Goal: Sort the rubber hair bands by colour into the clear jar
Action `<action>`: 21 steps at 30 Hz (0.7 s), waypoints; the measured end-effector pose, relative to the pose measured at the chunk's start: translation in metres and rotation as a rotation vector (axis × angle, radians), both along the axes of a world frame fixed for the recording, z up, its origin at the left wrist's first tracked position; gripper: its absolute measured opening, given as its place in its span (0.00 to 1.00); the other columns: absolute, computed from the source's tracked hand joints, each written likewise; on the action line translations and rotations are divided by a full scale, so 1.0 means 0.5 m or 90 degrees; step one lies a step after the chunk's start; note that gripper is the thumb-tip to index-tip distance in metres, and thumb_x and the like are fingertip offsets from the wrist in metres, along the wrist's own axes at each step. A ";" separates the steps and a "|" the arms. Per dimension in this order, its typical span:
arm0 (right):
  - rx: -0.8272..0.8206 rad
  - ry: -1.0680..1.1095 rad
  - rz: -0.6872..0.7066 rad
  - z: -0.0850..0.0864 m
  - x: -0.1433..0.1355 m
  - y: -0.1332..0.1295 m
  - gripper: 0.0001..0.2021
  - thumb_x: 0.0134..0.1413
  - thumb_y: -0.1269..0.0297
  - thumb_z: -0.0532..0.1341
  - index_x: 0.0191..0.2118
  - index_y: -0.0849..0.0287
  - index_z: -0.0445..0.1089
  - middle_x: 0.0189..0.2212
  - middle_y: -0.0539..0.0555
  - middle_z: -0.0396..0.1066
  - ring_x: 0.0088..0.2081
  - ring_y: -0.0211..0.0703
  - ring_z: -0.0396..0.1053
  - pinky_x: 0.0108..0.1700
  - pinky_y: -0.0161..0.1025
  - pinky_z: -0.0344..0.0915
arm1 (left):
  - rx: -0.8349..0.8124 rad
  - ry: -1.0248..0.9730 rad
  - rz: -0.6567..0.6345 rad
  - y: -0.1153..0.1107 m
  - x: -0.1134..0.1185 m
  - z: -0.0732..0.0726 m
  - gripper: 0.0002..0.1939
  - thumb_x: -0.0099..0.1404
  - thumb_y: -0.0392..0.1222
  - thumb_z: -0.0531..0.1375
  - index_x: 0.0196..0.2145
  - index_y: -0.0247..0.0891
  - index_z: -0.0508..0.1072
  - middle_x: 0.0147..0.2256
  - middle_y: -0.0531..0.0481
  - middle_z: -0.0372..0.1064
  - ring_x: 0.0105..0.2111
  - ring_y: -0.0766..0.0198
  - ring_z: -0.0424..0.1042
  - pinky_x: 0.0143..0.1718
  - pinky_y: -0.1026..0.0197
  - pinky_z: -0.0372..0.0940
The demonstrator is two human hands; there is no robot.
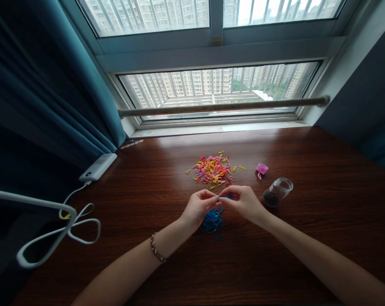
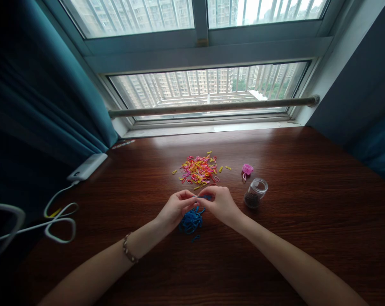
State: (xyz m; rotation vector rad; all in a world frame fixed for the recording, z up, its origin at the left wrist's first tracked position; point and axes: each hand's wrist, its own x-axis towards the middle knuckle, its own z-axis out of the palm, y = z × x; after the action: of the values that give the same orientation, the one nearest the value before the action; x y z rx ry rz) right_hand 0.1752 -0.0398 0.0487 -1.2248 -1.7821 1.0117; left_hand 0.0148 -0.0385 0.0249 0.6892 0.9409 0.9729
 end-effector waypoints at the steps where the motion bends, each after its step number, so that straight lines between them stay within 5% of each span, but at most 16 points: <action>1: 0.004 -0.001 -0.007 -0.001 -0.001 0.000 0.06 0.43 0.64 0.62 0.29 0.60 0.73 0.25 0.51 0.73 0.27 0.39 0.69 0.30 0.32 0.63 | 0.000 0.005 0.008 -0.001 0.000 -0.001 0.11 0.43 0.36 0.68 0.24 0.31 0.70 0.24 0.50 0.71 0.25 0.69 0.71 0.32 0.67 0.66; 10: -0.040 -0.019 -0.038 -0.005 0.000 -0.001 0.04 0.38 0.67 0.64 0.25 0.61 0.73 0.23 0.51 0.73 0.26 0.38 0.68 0.28 0.31 0.63 | 0.013 0.054 0.022 -0.017 0.008 -0.014 0.11 0.44 0.38 0.68 0.25 0.30 0.72 0.24 0.47 0.73 0.25 0.66 0.72 0.32 0.66 0.67; 21: -0.061 0.082 -0.095 -0.011 -0.005 -0.072 0.06 0.42 0.63 0.62 0.26 0.61 0.71 0.24 0.53 0.73 0.28 0.42 0.70 0.31 0.35 0.67 | 0.129 0.235 -0.179 -0.018 -0.010 0.062 0.09 0.45 0.39 0.66 0.25 0.30 0.74 0.22 0.47 0.72 0.22 0.64 0.70 0.26 0.65 0.65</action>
State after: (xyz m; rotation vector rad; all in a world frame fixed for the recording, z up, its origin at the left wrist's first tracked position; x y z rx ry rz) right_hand 0.1727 -0.0756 0.0432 -1.3003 -1.5354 1.0747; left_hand 0.0100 -0.0477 0.0562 1.1679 1.0376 0.7073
